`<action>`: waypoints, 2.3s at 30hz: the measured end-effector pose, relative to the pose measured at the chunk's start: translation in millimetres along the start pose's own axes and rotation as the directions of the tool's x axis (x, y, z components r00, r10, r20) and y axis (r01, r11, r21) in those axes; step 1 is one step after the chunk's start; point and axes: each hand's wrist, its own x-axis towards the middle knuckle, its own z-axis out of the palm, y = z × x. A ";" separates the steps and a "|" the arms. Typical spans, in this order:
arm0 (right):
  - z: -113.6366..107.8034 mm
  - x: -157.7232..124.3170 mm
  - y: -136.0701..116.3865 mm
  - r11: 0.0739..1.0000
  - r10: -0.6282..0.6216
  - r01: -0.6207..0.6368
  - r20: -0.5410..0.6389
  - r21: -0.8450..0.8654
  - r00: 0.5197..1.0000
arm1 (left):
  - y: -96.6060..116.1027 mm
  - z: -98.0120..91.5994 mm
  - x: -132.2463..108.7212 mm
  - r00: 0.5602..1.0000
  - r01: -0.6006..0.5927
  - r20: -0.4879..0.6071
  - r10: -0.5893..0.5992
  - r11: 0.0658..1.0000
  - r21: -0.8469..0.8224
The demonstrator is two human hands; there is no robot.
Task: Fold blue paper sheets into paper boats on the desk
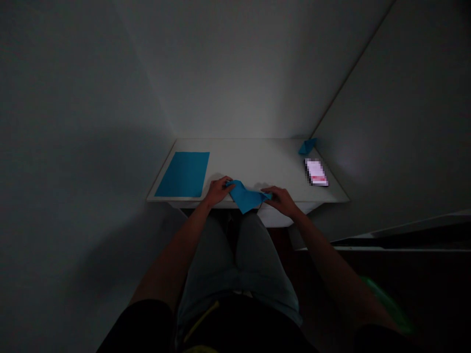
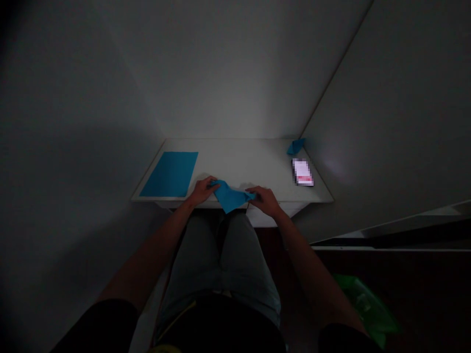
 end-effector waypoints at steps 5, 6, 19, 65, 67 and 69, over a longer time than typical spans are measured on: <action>6.5 2.5 -5.9 0.961 0.066 -0.074 0.038 0.266 0.997 | -6.8 2.9 4.5 0.997 0.075 -0.021 -0.079 0.983 -0.170; 7.9 3.3 -6.4 0.948 0.076 -0.082 0.031 0.306 0.997 | -8.0 3.6 5.3 0.996 0.080 -0.032 -0.088 0.978 -0.194; 13.8 32.8 4.8 0.887 0.241 -0.158 -0.144 0.433 0.960 | -5.1 -7.8 9.1 0.997 0.081 0.021 -0.078 0.926 -0.369; 22.0 50.0 19.5 0.881 0.365 -0.261 -0.217 0.395 0.905 | -13.9 6.2 8.3 0.997 0.016 -0.068 -0.039 0.947 -0.320; 21.2 49.8 18.2 0.879 0.377 -0.268 -0.233 0.394 0.896 | -13.9 6.1 6.9 0.997 0.015 -0.072 -0.039 0.953 -0.302; 19.9 49.6 17.0 0.881 0.373 -0.257 -0.252 0.396 0.893 | -13.7 6.4 5.7 0.996 0.027 -0.076 -0.050 0.959 -0.281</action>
